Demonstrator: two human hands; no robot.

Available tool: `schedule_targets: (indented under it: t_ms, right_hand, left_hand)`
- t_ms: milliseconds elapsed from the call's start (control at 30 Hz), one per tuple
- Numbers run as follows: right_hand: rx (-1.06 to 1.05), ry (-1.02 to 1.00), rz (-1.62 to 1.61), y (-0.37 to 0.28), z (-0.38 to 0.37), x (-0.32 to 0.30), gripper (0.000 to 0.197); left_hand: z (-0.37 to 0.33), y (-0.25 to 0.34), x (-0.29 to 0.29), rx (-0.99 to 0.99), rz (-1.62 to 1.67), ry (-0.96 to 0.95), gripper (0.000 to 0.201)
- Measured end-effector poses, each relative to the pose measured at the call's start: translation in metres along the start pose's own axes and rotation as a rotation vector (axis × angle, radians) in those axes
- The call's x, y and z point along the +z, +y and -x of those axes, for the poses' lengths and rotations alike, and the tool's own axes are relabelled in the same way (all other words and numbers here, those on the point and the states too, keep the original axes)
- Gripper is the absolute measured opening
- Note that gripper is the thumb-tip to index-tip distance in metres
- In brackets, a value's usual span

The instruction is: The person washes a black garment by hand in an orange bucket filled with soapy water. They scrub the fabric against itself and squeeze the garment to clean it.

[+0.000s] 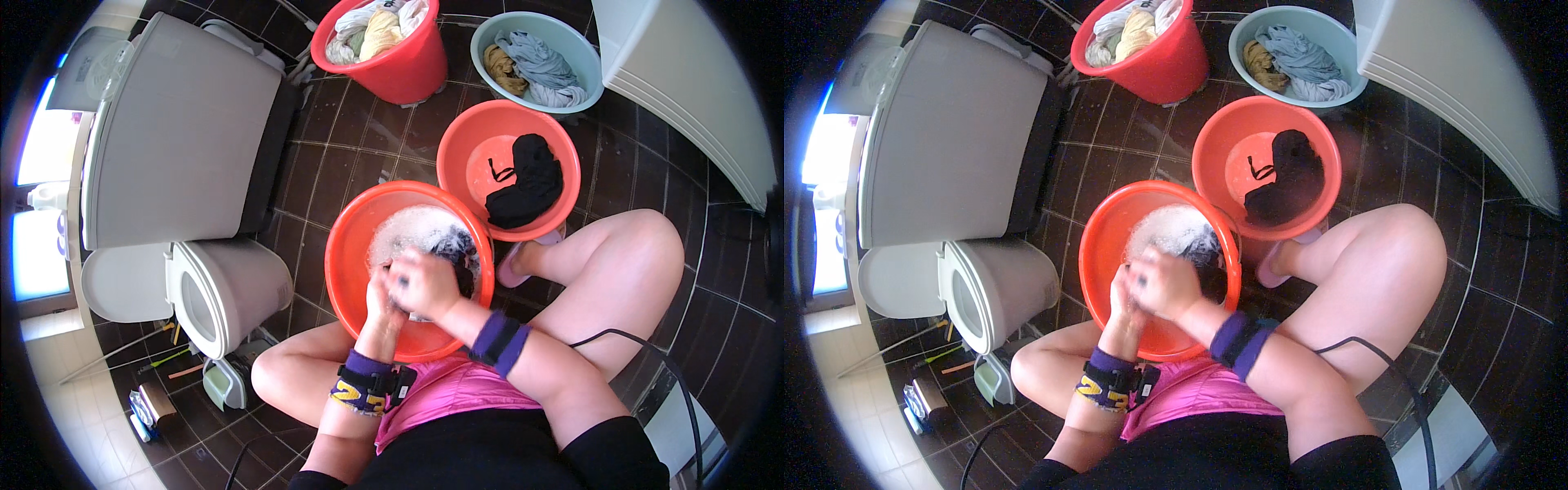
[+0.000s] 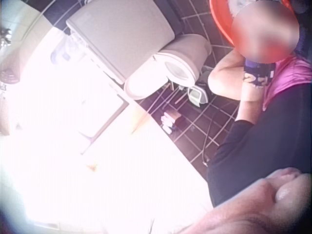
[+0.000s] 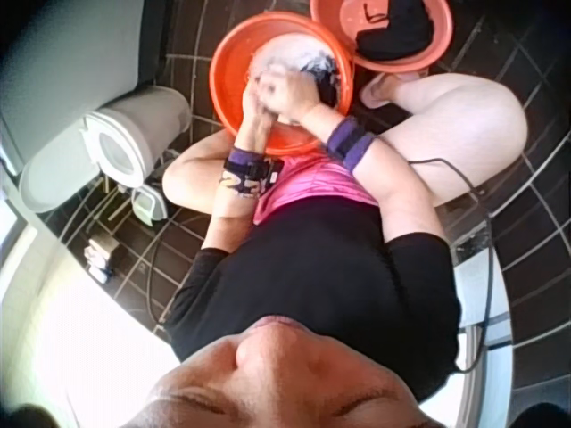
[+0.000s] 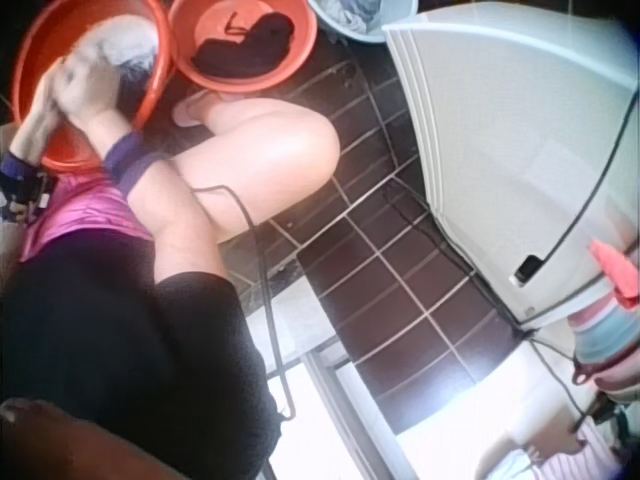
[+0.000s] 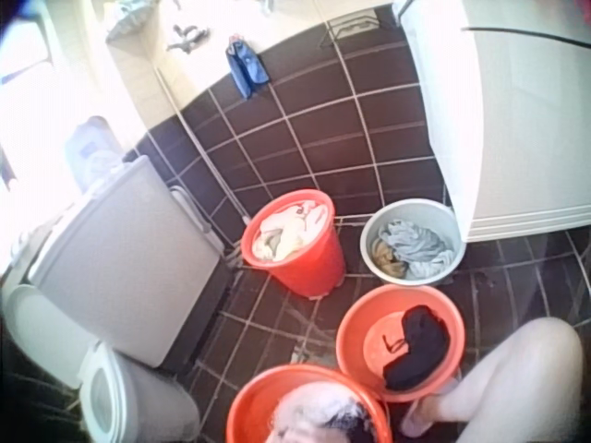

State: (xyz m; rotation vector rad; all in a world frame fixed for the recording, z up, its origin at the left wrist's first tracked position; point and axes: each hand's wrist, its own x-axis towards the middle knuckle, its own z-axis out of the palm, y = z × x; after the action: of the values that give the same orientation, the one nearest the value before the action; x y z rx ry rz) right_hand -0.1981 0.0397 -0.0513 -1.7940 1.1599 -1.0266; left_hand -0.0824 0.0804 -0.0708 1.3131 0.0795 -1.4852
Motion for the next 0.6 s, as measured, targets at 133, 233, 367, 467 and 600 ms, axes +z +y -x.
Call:
schedule_targets:
  t_ms: [133, 233, 367, 467, 600]
  right_hand:
    - [0.01, 0.033, 0.047, -0.006, -0.006, -0.002, 0.021]
    - [-0.169, -0.003, -0.124, -0.049, 0.013, -0.002, 0.019]
    - [0.134, -0.005, -0.006, 0.003, -0.003, -0.003, 0.02]
    - [0.145, 0.019, -0.152, 0.006, -0.007, -0.002, 0.02]
    - [0.221, -0.035, -0.4, 0.012, -0.002, -0.004, 0.026]
  left_hand:
    - [-0.017, 0.009, -0.015, 0.005, -0.07, -0.094, 0.033]
    - [-0.028, -0.003, -0.059, 0.165, -0.297, -0.23, 0.027]
    - [-0.004, 0.002, 0.005, -0.015, -0.093, 0.102, 0.036]
    - [0.02, 0.024, 0.023, -0.09, -0.042, 0.09, 0.027]
    - [0.019, 0.044, 0.017, 0.041, 0.107, 0.113, 0.025]
